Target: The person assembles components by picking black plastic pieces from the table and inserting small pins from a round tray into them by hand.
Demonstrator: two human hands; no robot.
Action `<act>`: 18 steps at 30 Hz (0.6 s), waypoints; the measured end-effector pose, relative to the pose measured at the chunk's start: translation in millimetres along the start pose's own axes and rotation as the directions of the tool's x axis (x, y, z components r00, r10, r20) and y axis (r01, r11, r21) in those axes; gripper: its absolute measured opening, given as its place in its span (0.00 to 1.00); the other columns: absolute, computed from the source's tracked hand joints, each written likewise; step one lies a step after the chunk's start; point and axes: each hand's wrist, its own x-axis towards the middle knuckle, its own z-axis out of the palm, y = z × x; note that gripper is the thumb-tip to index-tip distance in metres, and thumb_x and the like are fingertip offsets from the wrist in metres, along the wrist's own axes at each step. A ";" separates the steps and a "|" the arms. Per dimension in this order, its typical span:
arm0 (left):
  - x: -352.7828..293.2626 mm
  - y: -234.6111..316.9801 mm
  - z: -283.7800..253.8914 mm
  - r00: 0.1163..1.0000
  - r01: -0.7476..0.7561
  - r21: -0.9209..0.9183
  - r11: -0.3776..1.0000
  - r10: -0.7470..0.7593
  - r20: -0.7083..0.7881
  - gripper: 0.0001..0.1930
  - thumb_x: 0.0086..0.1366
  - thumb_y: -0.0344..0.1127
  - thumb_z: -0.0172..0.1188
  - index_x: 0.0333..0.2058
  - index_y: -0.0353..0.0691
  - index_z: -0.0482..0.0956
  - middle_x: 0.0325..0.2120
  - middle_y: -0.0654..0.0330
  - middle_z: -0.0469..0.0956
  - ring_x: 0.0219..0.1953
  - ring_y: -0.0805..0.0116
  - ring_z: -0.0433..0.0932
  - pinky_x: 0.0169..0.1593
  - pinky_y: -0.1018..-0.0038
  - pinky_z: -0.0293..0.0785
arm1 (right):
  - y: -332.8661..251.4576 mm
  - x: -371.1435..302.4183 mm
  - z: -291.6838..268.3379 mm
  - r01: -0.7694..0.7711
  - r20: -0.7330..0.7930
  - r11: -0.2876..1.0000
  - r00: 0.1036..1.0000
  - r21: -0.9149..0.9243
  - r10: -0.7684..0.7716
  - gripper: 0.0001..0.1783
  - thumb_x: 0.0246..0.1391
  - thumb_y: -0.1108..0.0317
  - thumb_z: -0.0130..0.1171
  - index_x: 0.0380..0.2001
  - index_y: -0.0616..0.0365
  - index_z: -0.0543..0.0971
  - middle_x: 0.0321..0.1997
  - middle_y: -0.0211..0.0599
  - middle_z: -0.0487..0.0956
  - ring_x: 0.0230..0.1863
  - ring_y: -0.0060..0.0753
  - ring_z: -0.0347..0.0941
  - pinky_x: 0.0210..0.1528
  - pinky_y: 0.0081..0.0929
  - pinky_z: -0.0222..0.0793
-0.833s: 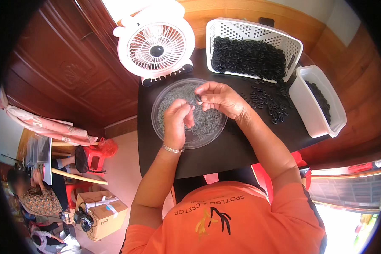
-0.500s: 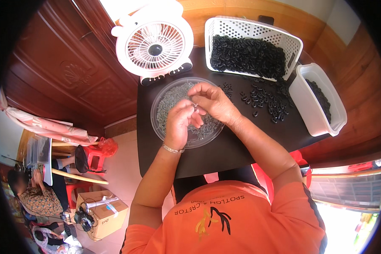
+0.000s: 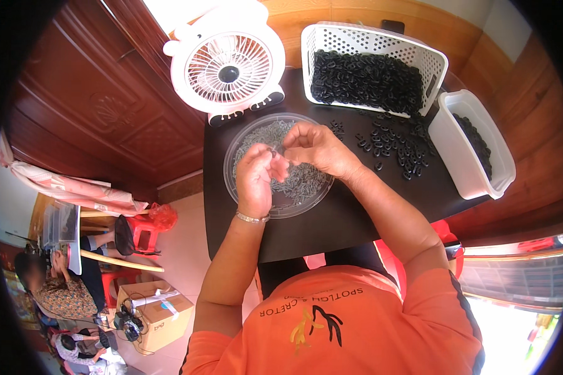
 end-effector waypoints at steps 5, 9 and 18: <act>0.9 1.1 5.2 0.998 0.019 0.042 0.999 -0.017 -0.060 0.08 0.60 0.35 0.48 0.27 0.38 0.70 0.20 0.60 0.73 0.18 0.75 0.70 0.23 0.81 0.64 | -5.2 -2.1 -3.9 -0.024 -0.025 0.998 0.999 0.060 0.026 0.11 0.46 0.78 0.59 0.35 0.65 0.73 0.29 0.35 0.77 0.29 0.20 0.72 0.35 0.16 0.68; 1.9 -2.7 1.4 0.990 0.079 0.199 0.977 -0.053 -0.134 0.08 0.60 0.34 0.47 0.26 0.38 0.70 0.18 0.61 0.72 0.17 0.75 0.69 0.22 0.81 0.63 | -5.7 -2.4 -3.8 -0.003 -0.055 0.989 0.998 0.145 0.011 0.12 0.47 0.77 0.59 0.37 0.66 0.73 0.30 0.36 0.77 0.30 0.20 0.72 0.36 0.17 0.69; 0.2 -2.8 6.2 0.987 0.097 0.235 0.967 -0.063 -0.145 0.08 0.60 0.34 0.48 0.25 0.38 0.70 0.17 0.63 0.72 0.16 0.77 0.68 0.21 0.83 0.62 | -9.1 -4.9 -1.0 0.030 -0.057 0.999 0.998 0.036 -0.028 0.11 0.46 0.80 0.57 0.36 0.65 0.74 0.31 0.35 0.77 0.32 0.19 0.72 0.37 0.17 0.69</act>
